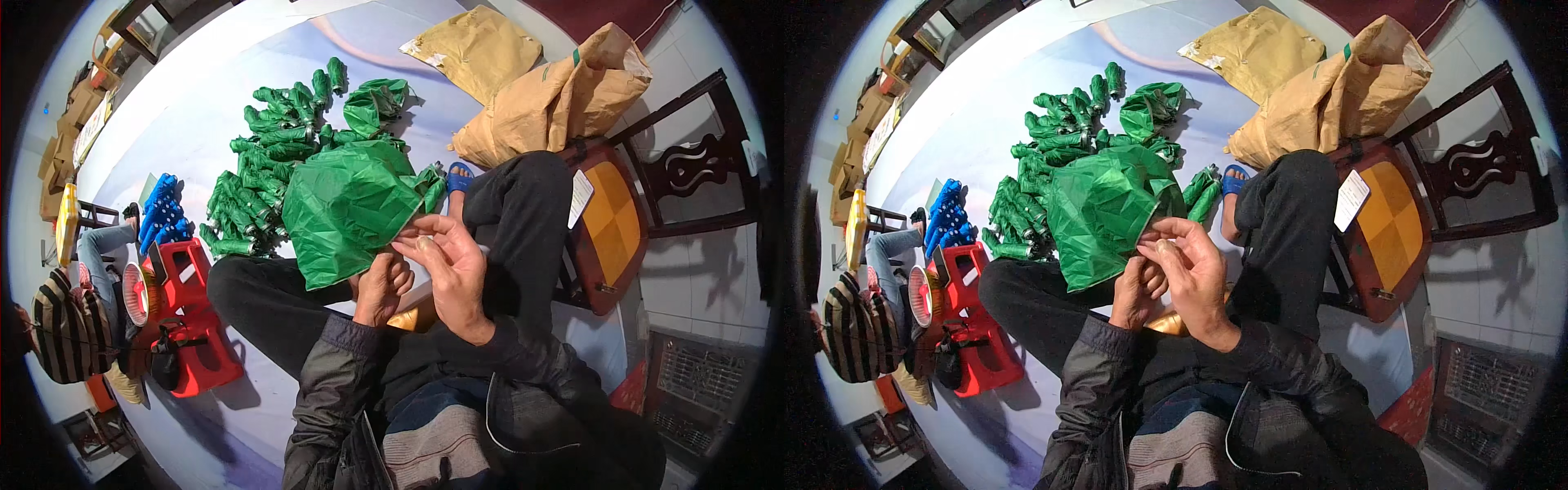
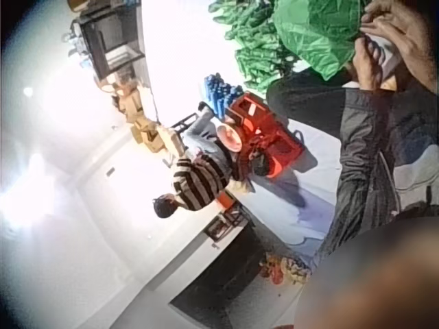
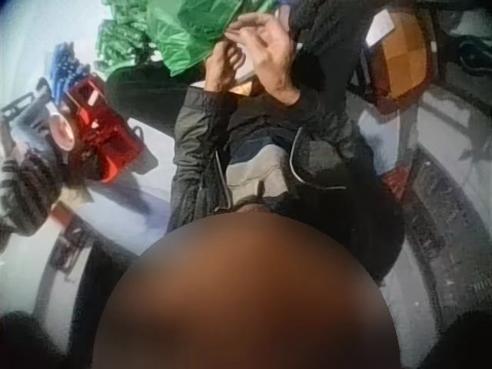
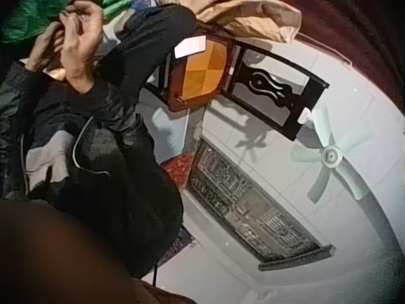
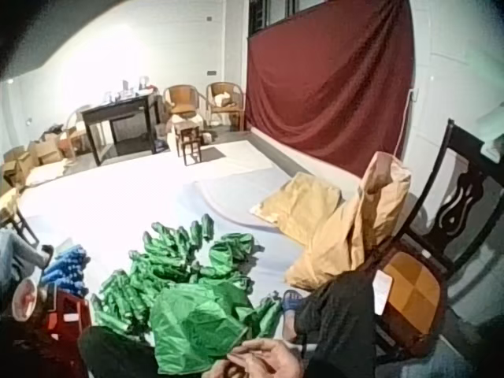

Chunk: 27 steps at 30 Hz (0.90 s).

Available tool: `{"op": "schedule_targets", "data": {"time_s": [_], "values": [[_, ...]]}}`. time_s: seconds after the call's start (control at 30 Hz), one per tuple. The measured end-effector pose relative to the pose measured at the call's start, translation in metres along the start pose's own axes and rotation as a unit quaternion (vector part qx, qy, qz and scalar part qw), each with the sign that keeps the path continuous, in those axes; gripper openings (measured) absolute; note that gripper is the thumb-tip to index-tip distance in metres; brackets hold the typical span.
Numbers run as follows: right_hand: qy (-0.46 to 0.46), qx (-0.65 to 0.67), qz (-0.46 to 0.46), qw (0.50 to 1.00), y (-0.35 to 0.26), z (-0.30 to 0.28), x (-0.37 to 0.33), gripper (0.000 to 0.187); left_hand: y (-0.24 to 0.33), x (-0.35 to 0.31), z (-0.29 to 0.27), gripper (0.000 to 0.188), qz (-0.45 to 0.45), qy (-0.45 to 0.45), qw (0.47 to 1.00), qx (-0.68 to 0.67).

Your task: Folding and organizing green fabric items, possibly umbrella covers, on a production floor.

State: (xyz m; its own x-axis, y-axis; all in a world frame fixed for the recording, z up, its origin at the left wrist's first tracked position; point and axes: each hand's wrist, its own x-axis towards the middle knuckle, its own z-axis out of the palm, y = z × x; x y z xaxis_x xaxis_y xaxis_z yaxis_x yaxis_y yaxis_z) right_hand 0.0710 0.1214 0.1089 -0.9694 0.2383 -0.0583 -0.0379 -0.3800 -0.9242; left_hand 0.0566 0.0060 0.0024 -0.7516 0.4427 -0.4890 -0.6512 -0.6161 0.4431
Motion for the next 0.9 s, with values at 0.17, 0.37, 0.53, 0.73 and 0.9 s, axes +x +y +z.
{"op": "schedule_targets", "data": {"time_s": [0.17, 0.37, 0.53, 0.73, 0.9], "values": [[-0.011, 0.012, 0.053, 0.998, 0.006, 0.0, -0.003, 0.022, -0.003, 0.002, -0.019, 0.03, -0.016, -0.061, 0.998, -0.029], [-0.176, -0.089, 0.057, 0.979, 0.037, -0.02, 0.012, 0.015, -0.024, 0.005, -0.01, 0.024, 0.022, 0.062, 0.996, 0.059], [-0.158, -0.132, -0.063, 0.977, 0.085, -0.023, 0.028, 0.022, -0.052, 0.017, -0.057, 0.042, -0.003, 0.052, 0.988, 0.147], [-0.148, -0.249, -0.231, 0.929, 0.085, -0.014, 0.035, 0.035, -0.057, 0.019, -0.065, 0.041, 0.014, 0.014, 0.981, 0.194], [-0.167, -0.244, -0.218, 0.93, 0.06, -0.012, 0.021, 0.048, -0.034, -0.003, -0.015, 0.042, 0.102, 0.01, 0.982, 0.161]]}}
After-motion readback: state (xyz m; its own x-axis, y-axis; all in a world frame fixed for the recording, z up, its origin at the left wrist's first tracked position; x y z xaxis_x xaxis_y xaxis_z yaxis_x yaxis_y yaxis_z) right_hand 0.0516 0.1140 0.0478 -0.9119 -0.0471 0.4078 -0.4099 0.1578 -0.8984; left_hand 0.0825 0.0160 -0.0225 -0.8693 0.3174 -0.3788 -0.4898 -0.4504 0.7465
